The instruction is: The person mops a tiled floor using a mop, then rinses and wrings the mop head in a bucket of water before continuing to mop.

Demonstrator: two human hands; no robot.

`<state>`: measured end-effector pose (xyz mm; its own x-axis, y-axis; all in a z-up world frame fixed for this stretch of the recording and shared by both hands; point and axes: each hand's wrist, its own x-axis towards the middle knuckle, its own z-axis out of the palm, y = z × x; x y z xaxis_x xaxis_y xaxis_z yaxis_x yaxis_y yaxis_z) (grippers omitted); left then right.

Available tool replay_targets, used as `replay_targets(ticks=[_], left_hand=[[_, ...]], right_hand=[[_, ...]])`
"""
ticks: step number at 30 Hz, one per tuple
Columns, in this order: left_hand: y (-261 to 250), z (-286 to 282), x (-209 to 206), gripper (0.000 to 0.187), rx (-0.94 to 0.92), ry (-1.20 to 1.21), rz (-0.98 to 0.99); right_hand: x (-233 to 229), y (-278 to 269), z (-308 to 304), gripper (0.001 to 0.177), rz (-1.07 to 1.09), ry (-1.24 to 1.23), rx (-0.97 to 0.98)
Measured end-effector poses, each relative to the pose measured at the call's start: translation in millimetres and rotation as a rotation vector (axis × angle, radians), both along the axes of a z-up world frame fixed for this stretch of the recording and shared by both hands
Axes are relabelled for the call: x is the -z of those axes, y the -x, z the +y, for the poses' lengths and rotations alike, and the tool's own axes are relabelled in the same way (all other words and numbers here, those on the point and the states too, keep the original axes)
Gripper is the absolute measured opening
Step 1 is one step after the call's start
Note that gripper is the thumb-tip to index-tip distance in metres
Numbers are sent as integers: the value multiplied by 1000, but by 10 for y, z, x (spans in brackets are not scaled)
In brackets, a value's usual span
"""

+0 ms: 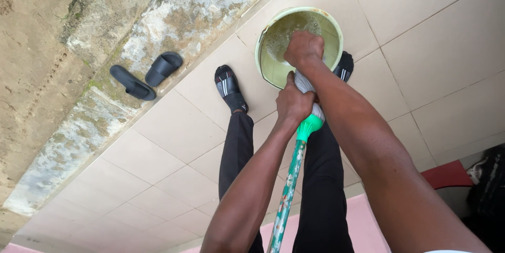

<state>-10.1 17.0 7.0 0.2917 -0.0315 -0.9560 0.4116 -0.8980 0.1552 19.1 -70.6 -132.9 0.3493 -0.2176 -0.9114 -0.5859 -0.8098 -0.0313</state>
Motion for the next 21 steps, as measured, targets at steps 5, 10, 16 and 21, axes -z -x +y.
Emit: replay_targets(ticks=[5, 10, 16, 21], left_hand=[[42, 224, -102, 106, -52, 25, -48], [-40, 342, -209, 108, -77, 18, -34], [-124, 361, -271, 107, -63, -6, -29], [-112, 399, -302, 108, -53, -33, -59]], right_hand=[[-14, 213, -95, 36, -181, -72, 297], [-15, 416, -172, 30, -299, -60, 475], [-3, 620, -196, 24, -545, -10, 264], [-481, 662, -274, 15, -384, 32, 21]])
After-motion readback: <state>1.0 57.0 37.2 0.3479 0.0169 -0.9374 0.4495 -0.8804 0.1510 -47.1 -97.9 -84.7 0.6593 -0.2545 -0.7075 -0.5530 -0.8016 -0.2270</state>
